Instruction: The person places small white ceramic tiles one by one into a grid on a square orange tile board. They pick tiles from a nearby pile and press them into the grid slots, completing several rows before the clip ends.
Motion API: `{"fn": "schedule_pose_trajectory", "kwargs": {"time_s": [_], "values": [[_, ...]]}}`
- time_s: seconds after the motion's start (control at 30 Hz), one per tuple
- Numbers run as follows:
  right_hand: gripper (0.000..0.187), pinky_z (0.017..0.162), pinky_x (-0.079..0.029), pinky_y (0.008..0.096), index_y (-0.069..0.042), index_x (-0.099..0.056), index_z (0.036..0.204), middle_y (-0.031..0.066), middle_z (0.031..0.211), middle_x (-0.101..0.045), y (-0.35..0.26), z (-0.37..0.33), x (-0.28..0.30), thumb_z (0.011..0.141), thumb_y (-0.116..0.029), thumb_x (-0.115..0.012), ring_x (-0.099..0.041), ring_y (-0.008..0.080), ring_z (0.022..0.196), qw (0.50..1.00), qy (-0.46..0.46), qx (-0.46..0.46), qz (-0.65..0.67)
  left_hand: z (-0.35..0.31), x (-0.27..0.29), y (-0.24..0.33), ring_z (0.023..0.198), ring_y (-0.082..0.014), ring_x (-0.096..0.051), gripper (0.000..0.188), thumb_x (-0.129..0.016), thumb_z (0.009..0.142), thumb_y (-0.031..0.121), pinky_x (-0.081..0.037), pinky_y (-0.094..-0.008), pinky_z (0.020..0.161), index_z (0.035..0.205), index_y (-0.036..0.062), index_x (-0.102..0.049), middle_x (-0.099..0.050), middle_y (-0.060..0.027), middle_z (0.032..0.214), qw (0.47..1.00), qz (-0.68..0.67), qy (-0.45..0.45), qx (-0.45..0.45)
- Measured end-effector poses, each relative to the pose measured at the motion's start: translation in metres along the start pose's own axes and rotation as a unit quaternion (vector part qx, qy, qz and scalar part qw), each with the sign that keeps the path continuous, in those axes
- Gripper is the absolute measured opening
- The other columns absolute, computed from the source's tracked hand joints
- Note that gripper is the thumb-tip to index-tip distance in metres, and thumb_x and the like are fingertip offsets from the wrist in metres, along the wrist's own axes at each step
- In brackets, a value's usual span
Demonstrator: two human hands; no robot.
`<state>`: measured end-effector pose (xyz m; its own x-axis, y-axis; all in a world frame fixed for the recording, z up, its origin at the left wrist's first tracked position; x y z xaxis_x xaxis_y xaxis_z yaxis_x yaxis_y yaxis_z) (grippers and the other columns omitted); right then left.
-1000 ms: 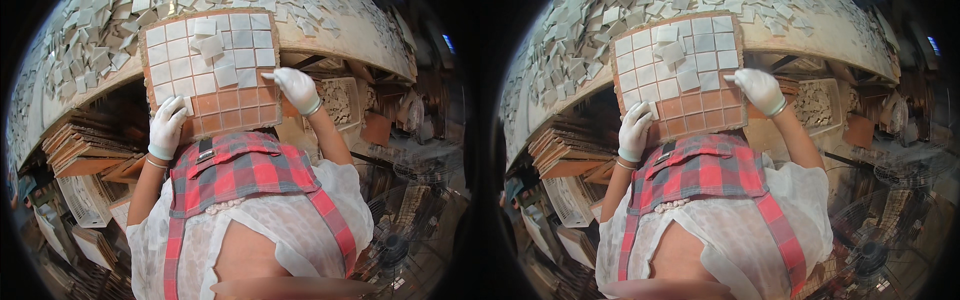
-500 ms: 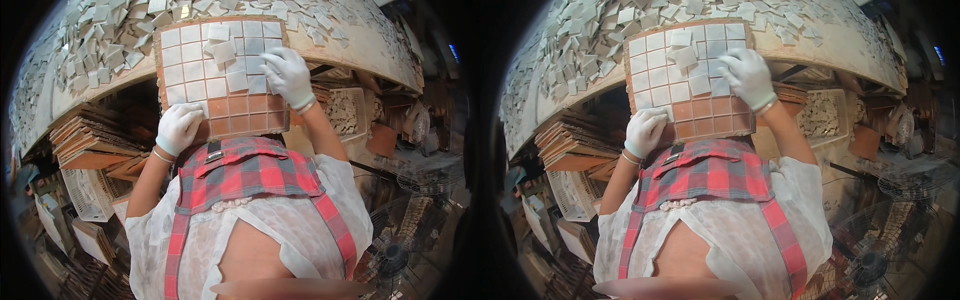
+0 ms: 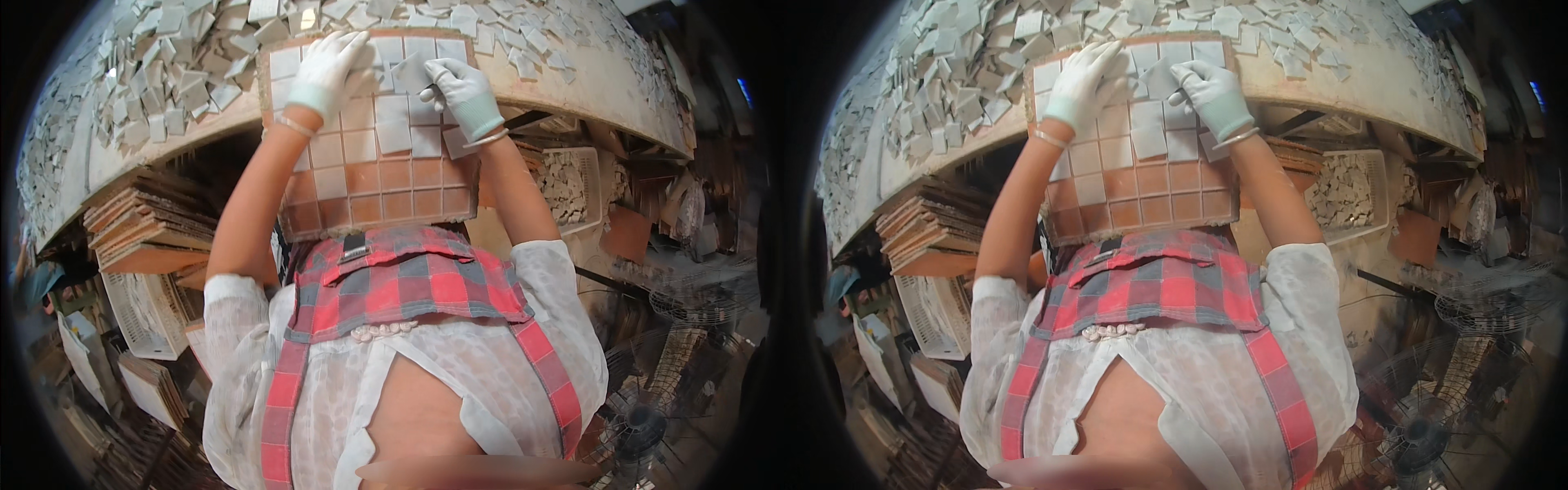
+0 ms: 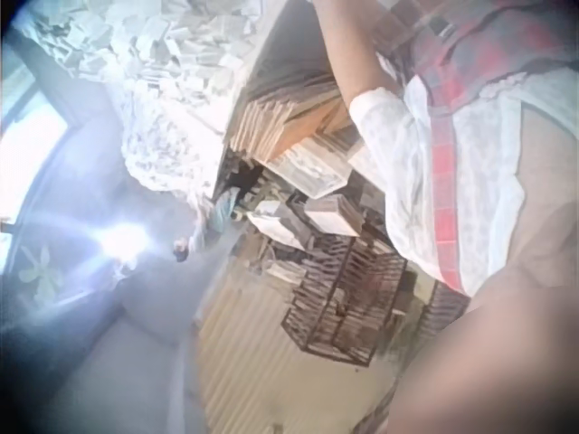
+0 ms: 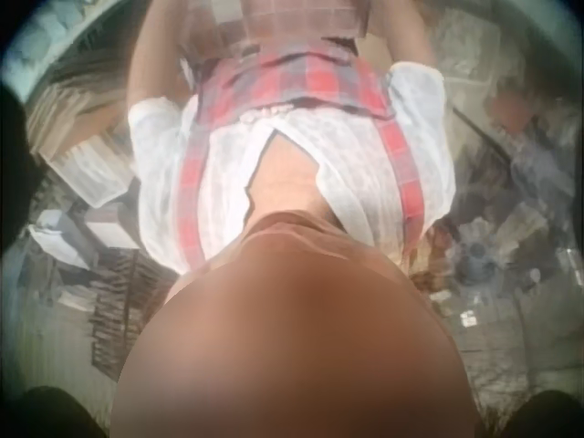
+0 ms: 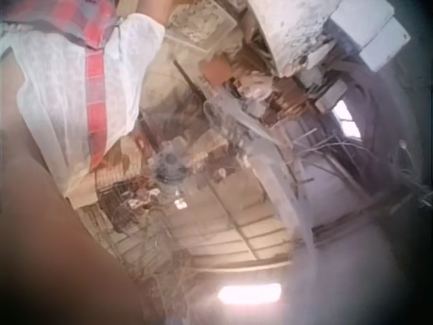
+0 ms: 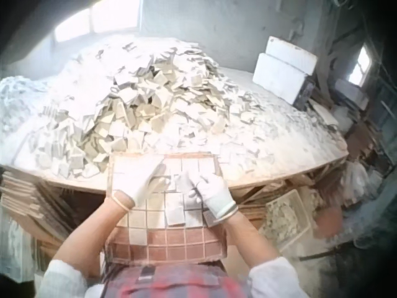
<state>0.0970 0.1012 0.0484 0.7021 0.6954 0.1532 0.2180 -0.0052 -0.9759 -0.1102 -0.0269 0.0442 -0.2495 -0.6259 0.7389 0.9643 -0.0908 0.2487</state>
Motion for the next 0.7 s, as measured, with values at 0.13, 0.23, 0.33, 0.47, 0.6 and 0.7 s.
{"fn": "schedule_pose_trajectory", "kwargs": {"time_s": [0.13, 0.23, 0.33, 0.47, 0.6, 0.7], "values": [[0.019, 0.077, -0.061, 0.0312, -0.002, -0.078, 0.116, 0.0056, 0.1, -0.078, 0.005, -0.066, -0.013, 0.104, -0.015, -0.07, -0.074, 0.0176, 0.083, 0.953, -0.04, 0.269, -0.133, -0.004, -0.004, -0.023, 0.128, -0.0337, -0.063, 0.045, -0.065, 0.107, 0.021, -0.051, -0.0408, 0.107, 0.148, 0.0087, -0.052, -0.061, -0.0154, 0.142, 0.992, -0.019, -0.084, 0.088], [0.025, 0.07, -0.06, 0.036, -0.008, -0.075, 0.116, 0.0087, 0.102, -0.077, 0.017, -0.11, -0.042, 0.091, -0.008, -0.071, -0.074, 0.0269, 0.085, 0.782, -0.151, 0.481, -0.365, -0.033, 0.007, -0.041, 0.111, -0.0256, -0.074, 0.031, -0.058, 0.111, 0.019, -0.061, -0.0365, 0.094, 0.133, -0.0004, -0.067, -0.073, -0.0122, 0.126, 0.876, -0.366, 0.098, 0.296], [0.028, 0.072, -0.058, 0.0387, -0.008, -0.073, 0.116, 0.0081, 0.104, -0.071, 0.033, -0.136, -0.068, 0.088, -0.012, -0.07, -0.07, 0.028, 0.087, 0.737, -0.159, 0.497, -0.431, -0.067, 0.037, -0.042, 0.114, -0.027, -0.074, 0.041, -0.049, 0.116, 0.025, -0.064, -0.0318, 0.091, 0.14, -0.006, -0.058, -0.066, -0.0192, 0.136, 0.931, -0.26, -0.015, 0.257], [0.026, 0.077, -0.057, 0.0419, -0.008, -0.073, 0.11, 0.0077, 0.104, -0.07, 0.041, -0.119, -0.077, 0.085, -0.014, -0.075, -0.069, 0.0306, 0.09, 0.793, -0.145, 0.466, -0.365, -0.106, 0.053, -0.016, 0.124, -0.0336, -0.069, 0.054, -0.04, 0.117, 0.036, -0.065, -0.0323, 0.094, 0.154, -0.0042, -0.044, -0.059, -0.0226, 0.147, 0.565, -0.733, 0.019, 0.377], [0.021, 0.081, -0.056, 0.0422, -0.01, -0.073, 0.104, 0.0086, 0.108, -0.07, 0.036, -0.101, -0.076, 0.085, -0.016, -0.08, -0.068, 0.0328, 0.094, 0.811, -0.182, 0.446, -0.332, -0.118, 0.066, 0.005, 0.126, -0.0314, -0.068, 0.066, -0.041, 0.116, 0.049, -0.062, -0.0312, 0.095, 0.16, -0.0009, -0.038, -0.06, -0.0215, 0.147, 0.522, -0.755, 0.015, 0.397], [0.025, 0.087, -0.055, 0.0419, -0.012, -0.073, 0.11, 0.0086, 0.113, -0.068, 0.019, -0.084, -0.068, 0.09, -0.025, -0.079, -0.066, 0.0322, 0.1, 0.808, -0.071, 0.427, -0.399, -0.124, 0.073, 0.015, 0.124, -0.0326, -0.07, 0.06, -0.039, 0.118, 0.044, -0.062, -0.0352, 0.092, 0.152, -0.0054, -0.047, -0.065, -0.0193, 0.141, 0.594, -0.676, 0.028, 0.436]]}}
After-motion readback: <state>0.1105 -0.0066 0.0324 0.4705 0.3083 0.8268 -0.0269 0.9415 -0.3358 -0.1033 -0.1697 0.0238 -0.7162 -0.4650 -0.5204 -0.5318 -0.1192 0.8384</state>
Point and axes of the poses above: each hand's wrist, its own z-axis towards the middle knuckle, its own x-axis out of the back of the hand, y = z × x, the point moved 3 cm from there along z, towards the middle knuckle
